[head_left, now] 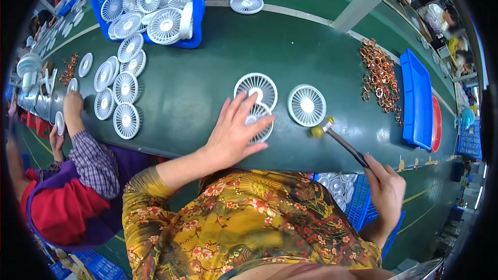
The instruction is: The recorder is seen assembling white plastic fan covers by inserting metal components and using a mallet to secure them at a factory assembly line.
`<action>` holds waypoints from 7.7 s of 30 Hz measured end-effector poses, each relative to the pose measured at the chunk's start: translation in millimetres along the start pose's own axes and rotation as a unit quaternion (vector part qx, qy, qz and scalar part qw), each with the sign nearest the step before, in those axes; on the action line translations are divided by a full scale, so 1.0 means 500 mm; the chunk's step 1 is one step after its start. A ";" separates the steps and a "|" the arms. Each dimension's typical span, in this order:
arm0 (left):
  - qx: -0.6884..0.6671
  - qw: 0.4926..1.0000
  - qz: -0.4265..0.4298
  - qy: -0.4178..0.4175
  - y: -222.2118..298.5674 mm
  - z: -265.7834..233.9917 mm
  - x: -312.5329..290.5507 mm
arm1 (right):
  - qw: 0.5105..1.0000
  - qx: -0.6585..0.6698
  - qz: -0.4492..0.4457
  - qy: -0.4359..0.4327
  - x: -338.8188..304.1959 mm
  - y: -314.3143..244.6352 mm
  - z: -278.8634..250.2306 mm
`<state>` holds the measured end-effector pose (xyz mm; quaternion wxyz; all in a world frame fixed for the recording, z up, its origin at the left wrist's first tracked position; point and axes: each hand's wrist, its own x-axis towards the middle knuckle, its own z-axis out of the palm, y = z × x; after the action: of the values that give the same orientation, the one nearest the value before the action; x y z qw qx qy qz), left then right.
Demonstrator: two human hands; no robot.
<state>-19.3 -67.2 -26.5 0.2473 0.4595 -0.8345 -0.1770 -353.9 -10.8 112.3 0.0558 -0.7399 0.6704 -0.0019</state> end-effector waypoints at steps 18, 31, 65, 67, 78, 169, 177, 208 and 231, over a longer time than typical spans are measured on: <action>0.190 0.879 0.059 0.434 -0.175 -0.126 0.180 | 0.983 0.128 -0.087 0.100 0.368 -0.068 0.213; 0.257 0.877 -0.088 0.397 -0.355 -0.108 0.145 | 0.976 0.153 -0.097 0.117 0.277 -0.048 0.233; -0.145 0.895 -0.222 0.359 -0.103 -0.039 -0.013 | 0.950 0.276 -0.111 0.096 0.224 -0.087 0.263; 0.109 0.895 -0.224 0.371 -0.123 0.003 -0.023 | 0.965 0.173 -0.113 0.164 0.222 -0.136 0.281; 0.204 0.941 -0.174 0.208 -0.091 0.015 -0.023 | 0.957 0.121 -0.116 0.235 0.197 -0.114 0.304; 0.066 0.993 -0.024 0.093 0.052 0.018 0.034 | 0.939 0.269 0.098 0.191 0.289 0.193 0.286; 0.250 0.924 -0.236 0.169 -0.078 -0.011 -0.004 | 0.979 0.087 0.076 0.167 0.266 0.126 0.267; -0.630 0.748 -0.125 0.167 0.099 0.052 -0.021 | 0.866 0.241 -0.221 0.377 0.124 -0.252 0.268; -0.264 0.952 0.100 0.120 0.086 0.042 -0.049 | 0.782 0.533 -0.316 0.069 0.096 -0.166 0.231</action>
<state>-49.5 -22.7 -27.3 0.4747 0.3098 -0.7636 -0.3092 -257.6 -41.4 1.0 0.3913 -0.7603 0.2934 -0.4276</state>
